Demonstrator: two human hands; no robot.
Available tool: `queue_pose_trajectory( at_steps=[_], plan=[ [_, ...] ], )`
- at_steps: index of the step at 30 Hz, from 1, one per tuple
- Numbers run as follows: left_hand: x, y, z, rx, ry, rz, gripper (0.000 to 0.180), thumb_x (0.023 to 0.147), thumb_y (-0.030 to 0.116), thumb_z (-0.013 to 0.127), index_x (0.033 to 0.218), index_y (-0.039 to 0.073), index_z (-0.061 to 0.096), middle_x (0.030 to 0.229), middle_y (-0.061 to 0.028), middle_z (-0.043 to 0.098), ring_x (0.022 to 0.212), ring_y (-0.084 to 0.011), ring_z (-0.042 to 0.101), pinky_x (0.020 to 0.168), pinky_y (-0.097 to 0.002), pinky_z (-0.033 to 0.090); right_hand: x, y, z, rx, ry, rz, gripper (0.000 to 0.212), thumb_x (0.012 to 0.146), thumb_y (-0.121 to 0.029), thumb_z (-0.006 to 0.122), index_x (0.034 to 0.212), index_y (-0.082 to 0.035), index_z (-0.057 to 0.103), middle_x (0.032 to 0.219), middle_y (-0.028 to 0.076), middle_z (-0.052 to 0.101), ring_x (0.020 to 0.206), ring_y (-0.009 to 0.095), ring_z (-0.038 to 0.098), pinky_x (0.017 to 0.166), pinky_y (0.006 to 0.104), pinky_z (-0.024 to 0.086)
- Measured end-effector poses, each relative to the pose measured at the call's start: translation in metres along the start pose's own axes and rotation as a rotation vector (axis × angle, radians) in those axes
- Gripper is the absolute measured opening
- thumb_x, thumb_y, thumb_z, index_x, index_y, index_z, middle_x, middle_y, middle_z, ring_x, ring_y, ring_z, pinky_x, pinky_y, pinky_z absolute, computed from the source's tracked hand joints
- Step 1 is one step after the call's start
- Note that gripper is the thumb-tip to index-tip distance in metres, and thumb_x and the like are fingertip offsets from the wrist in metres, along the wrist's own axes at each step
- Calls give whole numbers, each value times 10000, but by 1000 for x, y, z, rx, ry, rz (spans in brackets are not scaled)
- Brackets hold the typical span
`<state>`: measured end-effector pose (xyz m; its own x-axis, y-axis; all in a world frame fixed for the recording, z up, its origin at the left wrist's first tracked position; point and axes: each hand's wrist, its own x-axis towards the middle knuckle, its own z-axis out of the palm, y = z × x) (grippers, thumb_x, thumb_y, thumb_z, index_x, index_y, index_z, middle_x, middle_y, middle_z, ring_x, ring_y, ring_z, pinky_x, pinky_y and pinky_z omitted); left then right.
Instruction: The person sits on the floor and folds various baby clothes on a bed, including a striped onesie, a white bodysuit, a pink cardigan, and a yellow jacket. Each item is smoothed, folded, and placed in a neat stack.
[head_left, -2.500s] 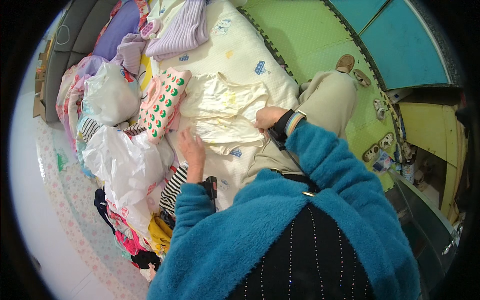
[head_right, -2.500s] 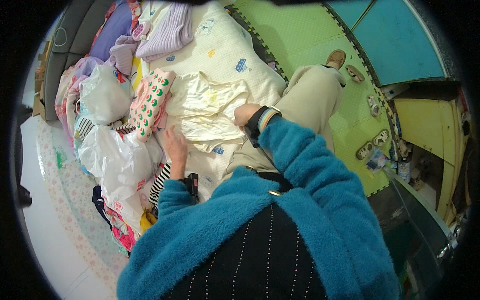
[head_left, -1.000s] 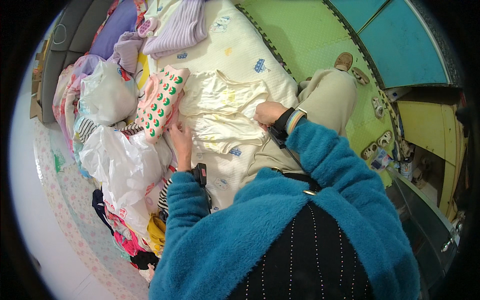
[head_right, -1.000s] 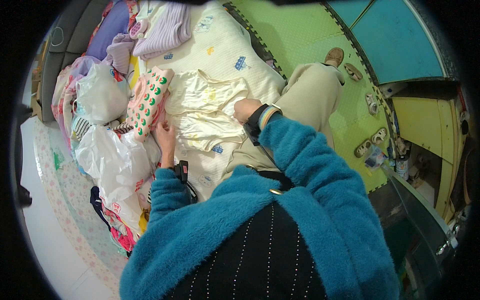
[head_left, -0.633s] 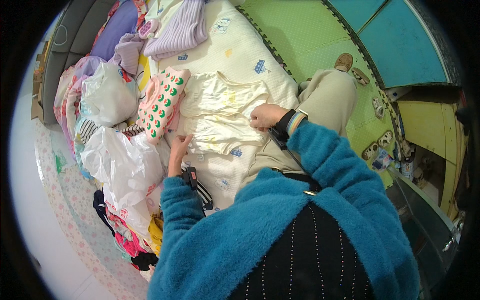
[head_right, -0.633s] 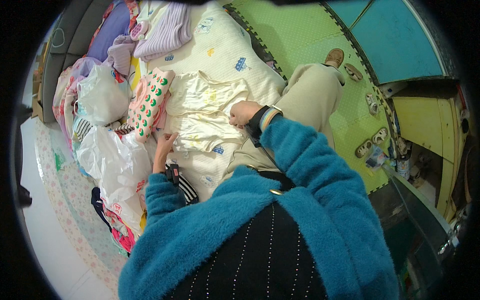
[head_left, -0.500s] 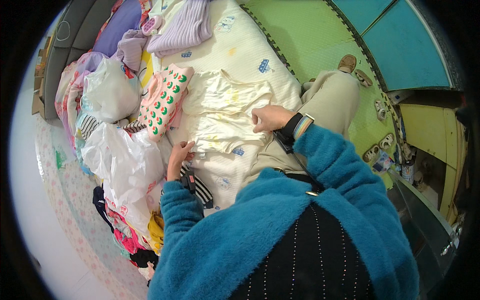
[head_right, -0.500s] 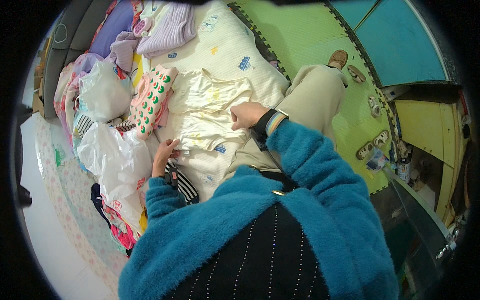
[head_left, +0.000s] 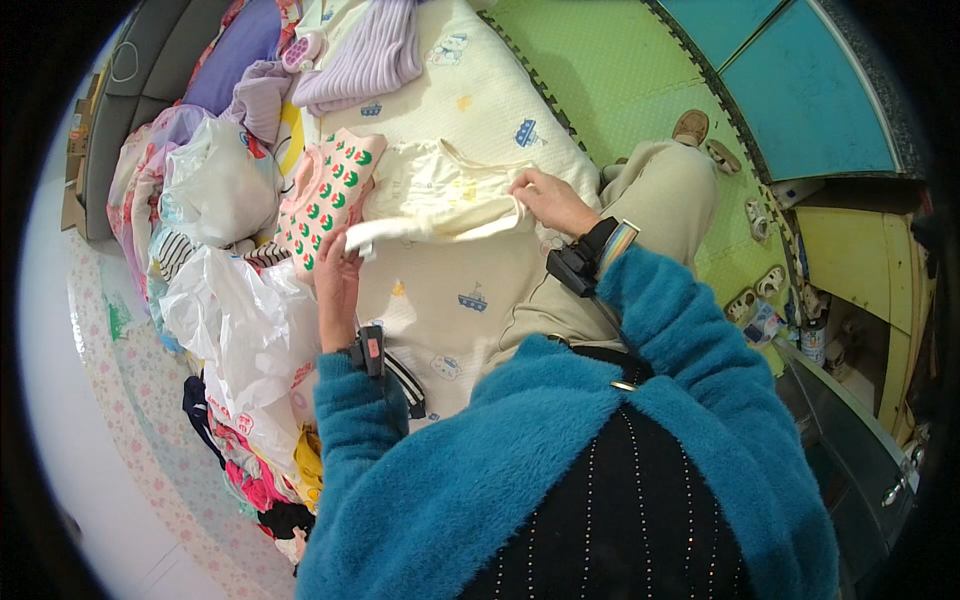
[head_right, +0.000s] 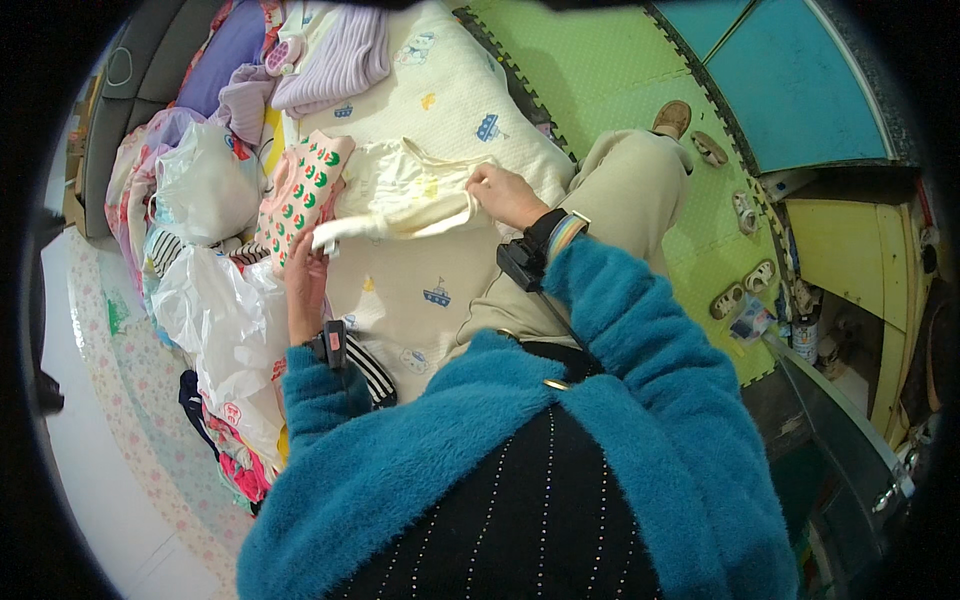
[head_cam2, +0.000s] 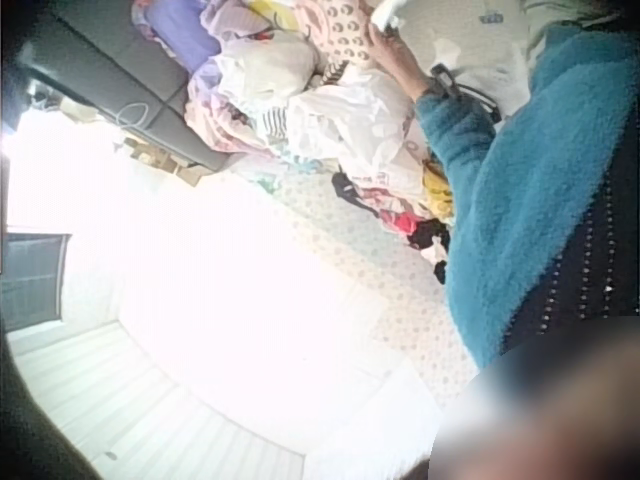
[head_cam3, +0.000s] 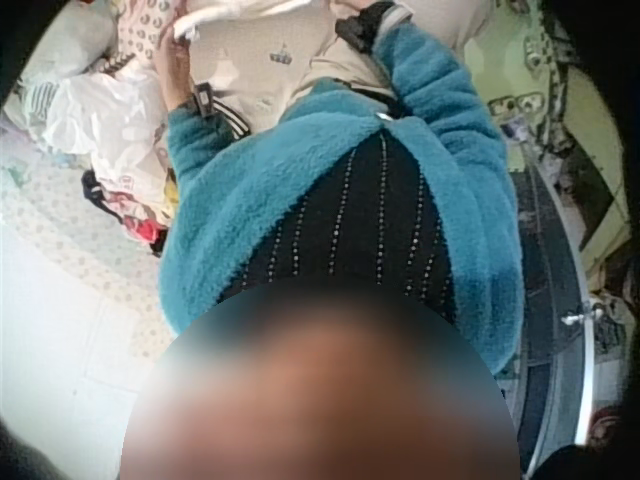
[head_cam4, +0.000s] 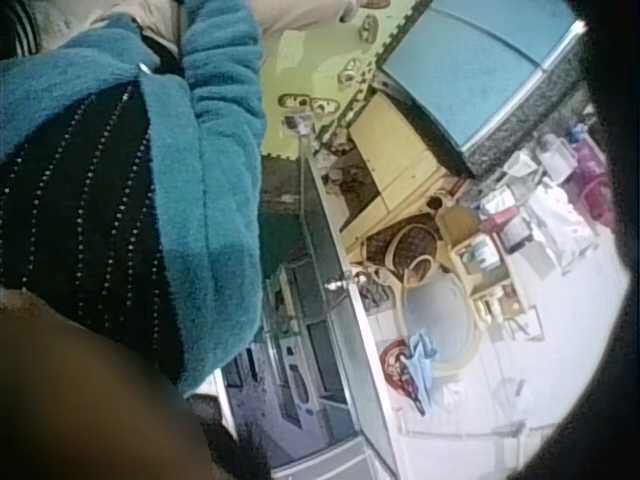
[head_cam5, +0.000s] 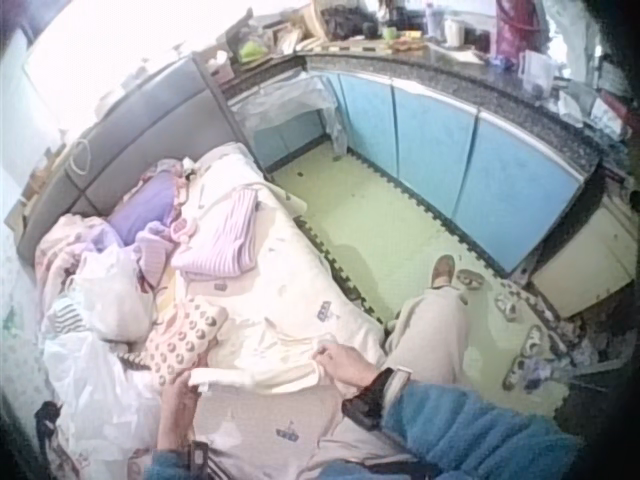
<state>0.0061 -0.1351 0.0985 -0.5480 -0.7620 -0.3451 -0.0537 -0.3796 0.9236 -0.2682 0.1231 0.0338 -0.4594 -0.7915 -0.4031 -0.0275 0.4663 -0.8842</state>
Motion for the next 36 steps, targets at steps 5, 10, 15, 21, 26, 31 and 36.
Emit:
queue_pose_trajectory(
  at_steps=[5, 10, 15, 21, 26, 31, 36],
  plan=[
    [36, -7, 42, -42, -181, 200, 404, 980, 132, 571, 1354, 17, 471, 1305, -152, 566, 1116, -245, 607, 988, -377, 478, 3, 4, -3, 335, 172, 117, 402, 915, -274, 564, 1223, -19, 519, 948, 164, 669, 759, 243, 680, 682, 383, 549],
    [40, -25, 60, 795, -116, 381, 482, 931, 83, 602, 1377, -2, 439, 1222, -175, 623, 1111, -293, 618, 943, -368, 487, 14, 13, 6, -52, 542, -232, 377, 912, -237, 582, 1211, -13, 527, 1018, 183, 658, 825, 314, 661, 765, 388, 529],
    [17, -64, 59, 1541, -219, 811, 603, 817, -11, 571, 1403, 53, 442, 1374, -174, 511, 1292, -334, 474, 1042, -467, 399, 8, 5, 5, 162, 328, -312, 235, 907, -196, 568, 1032, -6, 625, 961, 168, 676, 864, 338, 653, 782, 391, 511],
    [39, -90, 77, 1634, -194, 913, 666, 788, -15, 533, 1435, 92, 421, 1468, -174, 404, 1399, -322, 351, 1113, -553, 288, 1, -12, 9, 3, 289, -391, 175, 907, -118, 575, 1014, -4, 654, 837, 114, 680, 698, 182, 640, 659, 310, 508],
    [54, -91, 99, 1726, -173, 975, 633, 752, 19, 599, 1370, 78, 478, 1431, -182, 430, 1364, -349, 376, 1107, -530, 310, -2, -14, 8, 18, 183, -339, 171, 890, -127, 557, 987, -8, 635, 862, 159, 669, 804, 298, 652, 737, 376, 505],
    [50, -84, 107, 1522, -161, 877, 707, 639, 71, 717, 1318, 85, 523, 1358, -151, 498, 1311, -331, 430, 1067, -492, 352, -7, -21, 8, -40, 150, -372, 149, 882, -114, 575, 972, -11, 633, 882, 164, 681, 829, 310, 659, 756, 375, 513],
    [48, -79, 114, 1534, -135, 893, 642, 680, 51, 673, 1306, 94, 538, 1307, -116, 543, 1262, -318, 482, 1000, -482, 389, -10, -31, 8, -69, 184, -497, 223, 837, -65, 635, 1056, -36, 609, 1002, 138, 601, 950, 316, 612, 839, 384, 504]
  ],
)
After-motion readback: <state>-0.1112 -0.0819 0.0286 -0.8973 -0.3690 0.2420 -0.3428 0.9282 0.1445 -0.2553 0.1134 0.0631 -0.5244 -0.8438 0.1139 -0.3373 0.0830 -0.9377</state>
